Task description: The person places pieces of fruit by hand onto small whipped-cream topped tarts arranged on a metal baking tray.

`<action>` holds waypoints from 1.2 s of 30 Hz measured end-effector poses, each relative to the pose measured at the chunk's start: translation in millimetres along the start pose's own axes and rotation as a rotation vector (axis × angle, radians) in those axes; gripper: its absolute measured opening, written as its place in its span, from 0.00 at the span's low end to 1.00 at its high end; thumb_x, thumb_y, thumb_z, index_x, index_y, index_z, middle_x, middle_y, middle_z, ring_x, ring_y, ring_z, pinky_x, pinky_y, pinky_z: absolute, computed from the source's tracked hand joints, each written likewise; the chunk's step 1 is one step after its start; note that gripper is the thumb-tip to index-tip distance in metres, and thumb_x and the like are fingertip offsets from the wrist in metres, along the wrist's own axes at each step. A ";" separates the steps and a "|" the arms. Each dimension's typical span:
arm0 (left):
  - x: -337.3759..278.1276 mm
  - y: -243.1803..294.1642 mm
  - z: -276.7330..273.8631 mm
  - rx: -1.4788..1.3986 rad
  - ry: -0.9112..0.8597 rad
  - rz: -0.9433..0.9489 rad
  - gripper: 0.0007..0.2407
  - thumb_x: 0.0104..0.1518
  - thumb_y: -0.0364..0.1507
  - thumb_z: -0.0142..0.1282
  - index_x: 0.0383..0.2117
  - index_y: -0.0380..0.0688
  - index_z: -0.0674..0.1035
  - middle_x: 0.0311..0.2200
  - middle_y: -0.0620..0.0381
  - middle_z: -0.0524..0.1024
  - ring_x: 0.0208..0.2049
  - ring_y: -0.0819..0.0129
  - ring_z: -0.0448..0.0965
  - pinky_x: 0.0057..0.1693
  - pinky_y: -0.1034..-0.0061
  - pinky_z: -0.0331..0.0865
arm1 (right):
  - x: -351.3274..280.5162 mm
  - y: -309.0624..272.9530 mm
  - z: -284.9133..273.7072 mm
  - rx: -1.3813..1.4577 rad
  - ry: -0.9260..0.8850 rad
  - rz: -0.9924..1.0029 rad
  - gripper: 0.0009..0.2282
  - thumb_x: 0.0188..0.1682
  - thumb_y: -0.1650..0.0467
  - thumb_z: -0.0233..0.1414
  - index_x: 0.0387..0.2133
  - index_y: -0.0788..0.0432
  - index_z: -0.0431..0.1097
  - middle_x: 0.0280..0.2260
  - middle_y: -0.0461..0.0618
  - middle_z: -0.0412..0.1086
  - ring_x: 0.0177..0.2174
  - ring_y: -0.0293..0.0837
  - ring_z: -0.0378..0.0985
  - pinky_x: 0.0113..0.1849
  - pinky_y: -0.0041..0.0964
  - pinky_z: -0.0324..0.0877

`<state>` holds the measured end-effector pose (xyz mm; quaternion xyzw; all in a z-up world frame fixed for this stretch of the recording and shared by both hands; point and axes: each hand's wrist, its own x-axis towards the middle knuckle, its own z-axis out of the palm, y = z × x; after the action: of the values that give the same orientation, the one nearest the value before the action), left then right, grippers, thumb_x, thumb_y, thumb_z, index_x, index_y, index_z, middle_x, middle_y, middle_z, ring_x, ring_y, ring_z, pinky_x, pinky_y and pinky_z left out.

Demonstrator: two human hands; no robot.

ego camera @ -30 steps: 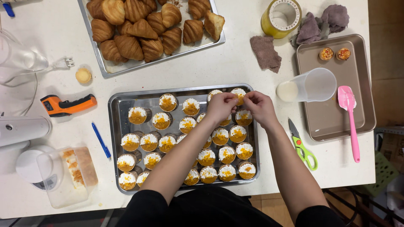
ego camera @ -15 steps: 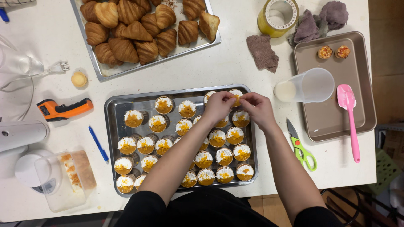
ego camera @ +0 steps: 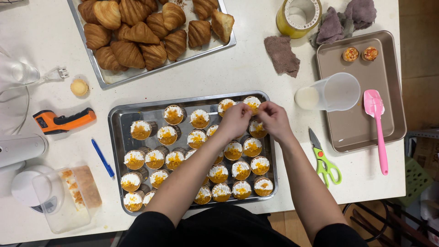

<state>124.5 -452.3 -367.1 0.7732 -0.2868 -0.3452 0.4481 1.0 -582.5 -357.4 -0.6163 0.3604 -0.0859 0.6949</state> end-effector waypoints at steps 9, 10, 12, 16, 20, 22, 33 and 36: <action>-0.4 22.3 -9.4 -0.030 0.044 -0.054 0.07 0.57 0.29 0.57 0.36 0.39 0.83 0.30 0.51 0.83 0.32 0.63 0.84 0.42 0.71 0.75 | 5.2 1.2 0.3 -0.334 0.104 -0.143 0.04 0.48 0.73 0.61 0.32 0.64 0.78 0.25 0.44 0.73 0.25 0.31 0.70 0.28 0.26 0.67; -0.4 22.6 -9.2 -0.021 0.043 -0.076 0.07 0.58 0.29 0.57 0.37 0.39 0.83 0.30 0.50 0.83 0.32 0.63 0.84 0.42 0.71 0.75 | 4.7 1.0 1.7 -0.368 0.129 -0.134 0.05 0.47 0.73 0.61 0.32 0.64 0.79 0.24 0.45 0.73 0.25 0.31 0.70 0.28 0.27 0.66; 1.4 20.6 -7.7 -0.002 0.037 -0.119 0.07 0.58 0.29 0.57 0.37 0.39 0.83 0.30 0.50 0.83 0.31 0.62 0.84 0.42 0.70 0.75 | 4.9 -0.8 3.1 -0.319 0.096 -0.120 0.05 0.48 0.72 0.58 0.35 0.62 0.78 0.25 0.43 0.76 0.25 0.31 0.73 0.28 0.25 0.68; 6.0 10.3 -5.6 -0.055 0.057 -0.064 0.07 0.57 0.29 0.58 0.36 0.39 0.83 0.30 0.51 0.83 0.32 0.63 0.84 0.42 0.71 0.76 | 3.0 -5.4 6.2 -0.130 0.042 -0.032 0.06 0.48 0.72 0.57 0.35 0.62 0.78 0.26 0.43 0.76 0.23 0.31 0.73 0.26 0.25 0.67; 6.6 7.1 -3.7 -0.060 0.027 -0.044 0.08 0.56 0.30 0.59 0.35 0.39 0.82 0.30 0.51 0.83 0.31 0.63 0.84 0.41 0.71 0.76 | 4.6 -2.8 6.5 -0.128 0.007 -0.052 0.05 0.50 0.72 0.57 0.33 0.63 0.75 0.26 0.42 0.74 0.25 0.30 0.73 0.27 0.24 0.67; 5.7 8.8 -4.5 -0.022 0.007 -0.055 0.08 0.57 0.31 0.59 0.35 0.39 0.82 0.29 0.49 0.83 0.31 0.61 0.84 0.41 0.69 0.76 | 6.3 1.8 5.2 -0.179 -0.028 -0.079 0.04 0.51 0.72 0.55 0.32 0.63 0.74 0.25 0.41 0.73 0.25 0.30 0.72 0.28 0.24 0.68; 2.4 10.7 -2.3 0.153 0.027 -0.051 0.09 0.58 0.29 0.56 0.37 0.36 0.80 0.35 0.41 0.81 0.41 0.47 0.81 0.49 0.61 0.74 | 7.1 18.8 23.6 -0.254 0.156 -0.199 0.02 0.48 0.75 0.55 0.29 0.64 0.73 0.23 0.41 0.71 0.25 0.29 0.69 0.29 0.24 0.67; 2.5 8.8 -7.3 0.202 0.021 -0.069 0.08 0.57 0.29 0.56 0.36 0.36 0.81 0.34 0.41 0.81 0.40 0.47 0.82 0.49 0.61 0.73 | 10.1 10.1 18.9 -0.221 0.270 -0.128 0.03 0.50 0.75 0.54 0.30 0.64 0.74 0.22 0.42 0.71 0.23 0.31 0.69 0.26 0.26 0.65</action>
<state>130.6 -454.4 -357.3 0.8275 -0.2886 -0.3214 0.3587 16.4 -570.9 -371.1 -0.6934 0.4179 -0.1717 0.5613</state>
